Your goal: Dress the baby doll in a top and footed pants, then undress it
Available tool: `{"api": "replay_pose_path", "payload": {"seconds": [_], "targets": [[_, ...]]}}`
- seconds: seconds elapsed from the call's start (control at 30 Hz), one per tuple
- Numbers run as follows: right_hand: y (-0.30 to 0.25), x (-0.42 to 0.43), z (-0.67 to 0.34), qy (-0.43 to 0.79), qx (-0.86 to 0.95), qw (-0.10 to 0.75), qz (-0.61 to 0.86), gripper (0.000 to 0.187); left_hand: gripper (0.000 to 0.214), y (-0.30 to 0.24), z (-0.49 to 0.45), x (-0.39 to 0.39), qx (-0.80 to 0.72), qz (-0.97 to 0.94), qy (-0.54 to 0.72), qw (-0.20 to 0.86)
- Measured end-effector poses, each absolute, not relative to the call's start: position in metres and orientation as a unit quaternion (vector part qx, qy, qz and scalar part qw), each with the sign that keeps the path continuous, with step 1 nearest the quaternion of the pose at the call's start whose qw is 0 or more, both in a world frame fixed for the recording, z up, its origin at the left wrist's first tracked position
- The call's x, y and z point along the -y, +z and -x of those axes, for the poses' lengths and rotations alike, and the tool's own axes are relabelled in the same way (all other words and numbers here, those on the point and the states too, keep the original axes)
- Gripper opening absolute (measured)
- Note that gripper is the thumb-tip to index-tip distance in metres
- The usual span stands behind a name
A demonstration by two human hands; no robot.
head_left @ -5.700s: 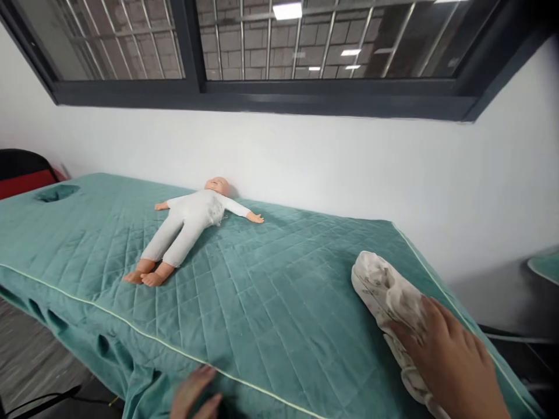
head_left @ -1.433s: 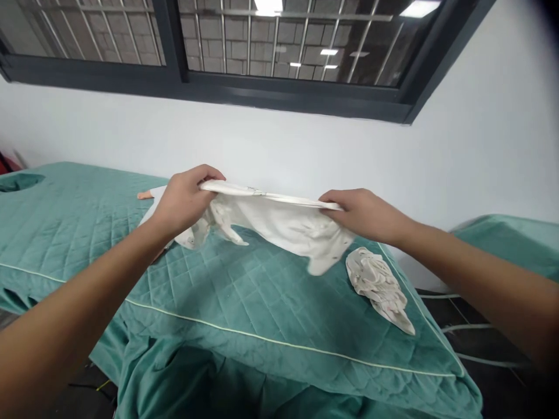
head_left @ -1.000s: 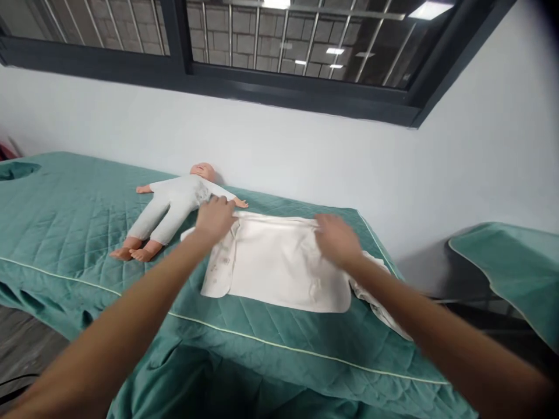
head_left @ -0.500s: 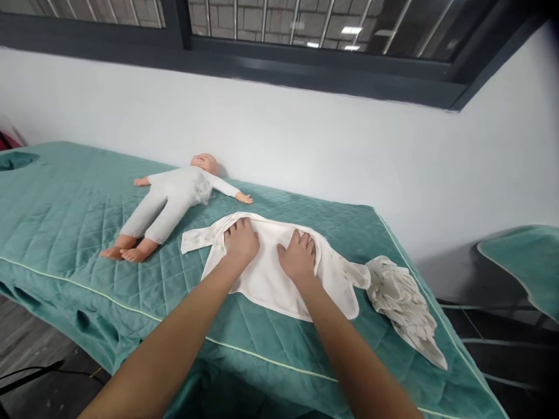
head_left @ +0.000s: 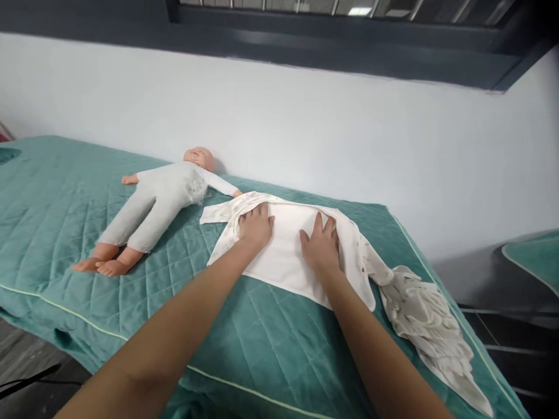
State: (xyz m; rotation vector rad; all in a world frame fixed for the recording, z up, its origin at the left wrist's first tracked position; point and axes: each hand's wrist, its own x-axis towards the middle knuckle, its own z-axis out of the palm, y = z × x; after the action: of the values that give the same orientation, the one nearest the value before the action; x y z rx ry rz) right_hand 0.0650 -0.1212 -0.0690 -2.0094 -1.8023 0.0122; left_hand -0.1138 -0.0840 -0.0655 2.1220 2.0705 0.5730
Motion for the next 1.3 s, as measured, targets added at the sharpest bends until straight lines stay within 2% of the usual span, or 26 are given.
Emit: {"api": "replay_pose_path", "payload": {"seconds": [0.13, 0.3, 0.7, 0.83, 0.97, 1.1, 1.17, 1.3], "targets": [[-0.084, 0.100, -0.071, 0.079, 0.638, 0.226, 0.732, 0.069, 0.055, -0.073, 0.109, 0.067, -0.706, -0.688, 0.146, 0.087], [-0.088, 0.092, -0.070, 0.108, 0.630, 0.176, 0.748, 0.068, 0.053, -0.076, 0.108, 0.064, -0.702, -0.695, 0.124, 0.089], [-0.086, 0.097, -0.061, 0.039, 0.668, 0.158, 0.726, 0.060, 0.058, -0.075, 0.098, 0.083, -0.722, -0.674, 0.137, 0.071], [-0.080, 0.105, -0.054, 0.014, 0.714, 0.145, 0.685, 0.054, 0.062, -0.076, 0.094, 0.101, -0.711, -0.686, 0.142, 0.062], [-0.078, 0.122, -0.051, -0.002, 0.742, 0.130, 0.658, 0.056, 0.062, -0.078, 0.095, 0.139, -0.661, -0.733, 0.146, 0.072], [-0.078, 0.135, -0.048, -0.003, 0.773, 0.113, 0.624, 0.056, 0.050, -0.079, 0.113, 0.191, -0.593, -0.780, 0.193, 0.054], [-0.077, 0.133, -0.042, 0.017, 0.789, 0.135, 0.599, 0.052, 0.039, -0.078, 0.129, 0.210, -0.580, -0.784, 0.220, 0.038], [-0.072, 0.102, -0.013, 0.160, 0.731, 0.273, 0.605, 0.050, 0.034, -0.077, 0.160, 0.219, -0.671, -0.702, 0.237, 0.020]]}}
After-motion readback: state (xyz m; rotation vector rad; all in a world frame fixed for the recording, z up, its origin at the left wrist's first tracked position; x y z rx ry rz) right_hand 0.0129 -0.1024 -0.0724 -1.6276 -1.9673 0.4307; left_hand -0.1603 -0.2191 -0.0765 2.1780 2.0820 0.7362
